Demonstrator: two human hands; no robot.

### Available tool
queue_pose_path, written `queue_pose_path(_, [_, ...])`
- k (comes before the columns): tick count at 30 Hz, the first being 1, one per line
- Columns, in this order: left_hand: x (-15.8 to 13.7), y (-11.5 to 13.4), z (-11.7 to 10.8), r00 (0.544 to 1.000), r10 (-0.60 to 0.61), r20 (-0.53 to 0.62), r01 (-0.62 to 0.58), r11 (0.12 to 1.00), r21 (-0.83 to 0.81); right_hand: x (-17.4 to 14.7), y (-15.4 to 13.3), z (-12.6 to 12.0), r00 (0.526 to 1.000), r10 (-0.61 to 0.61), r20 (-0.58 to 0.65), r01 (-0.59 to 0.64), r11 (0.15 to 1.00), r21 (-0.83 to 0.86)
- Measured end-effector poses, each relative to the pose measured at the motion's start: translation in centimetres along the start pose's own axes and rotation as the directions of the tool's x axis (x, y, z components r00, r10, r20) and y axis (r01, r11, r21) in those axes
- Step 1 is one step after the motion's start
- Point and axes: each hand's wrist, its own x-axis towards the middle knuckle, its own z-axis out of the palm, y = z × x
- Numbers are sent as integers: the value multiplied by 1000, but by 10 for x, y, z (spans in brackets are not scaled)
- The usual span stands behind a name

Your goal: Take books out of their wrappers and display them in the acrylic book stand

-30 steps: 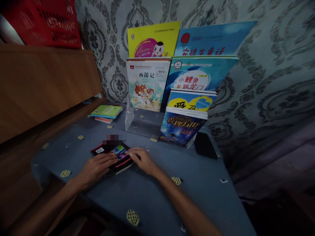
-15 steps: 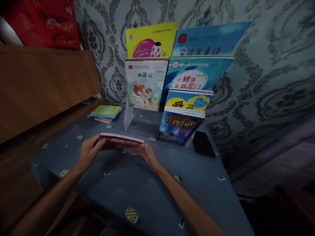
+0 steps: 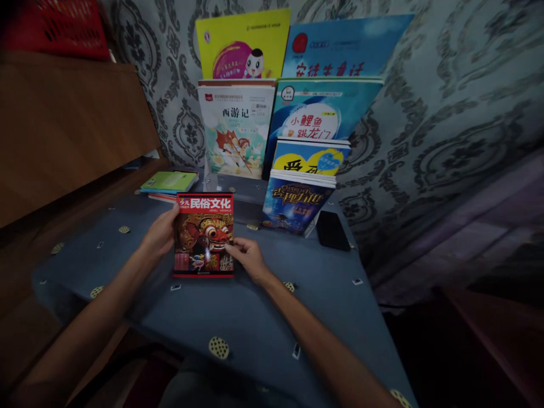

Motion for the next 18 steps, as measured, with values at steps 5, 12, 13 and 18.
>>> queue_pose_path(5, [18,-33,-17,993,-111,26,101,964,247,-15,-3,-8,993,111,-31,-110,994,29])
queue_pose_path(12, [28,-54,-35,980,92,175,-184,741,646,-30,-13,-15,952,302,42,-301,953,-18])
queue_pose_path(13, [27,-54,-36,976,113,184,-210,698,685,-31,-15,-15,945,323,47,-321,946,-56])
queue_pose_path(18, [16,-49,-33,943,187,277,-333,468,819,-29,-19,-20,917,391,77,-370,907,-200])
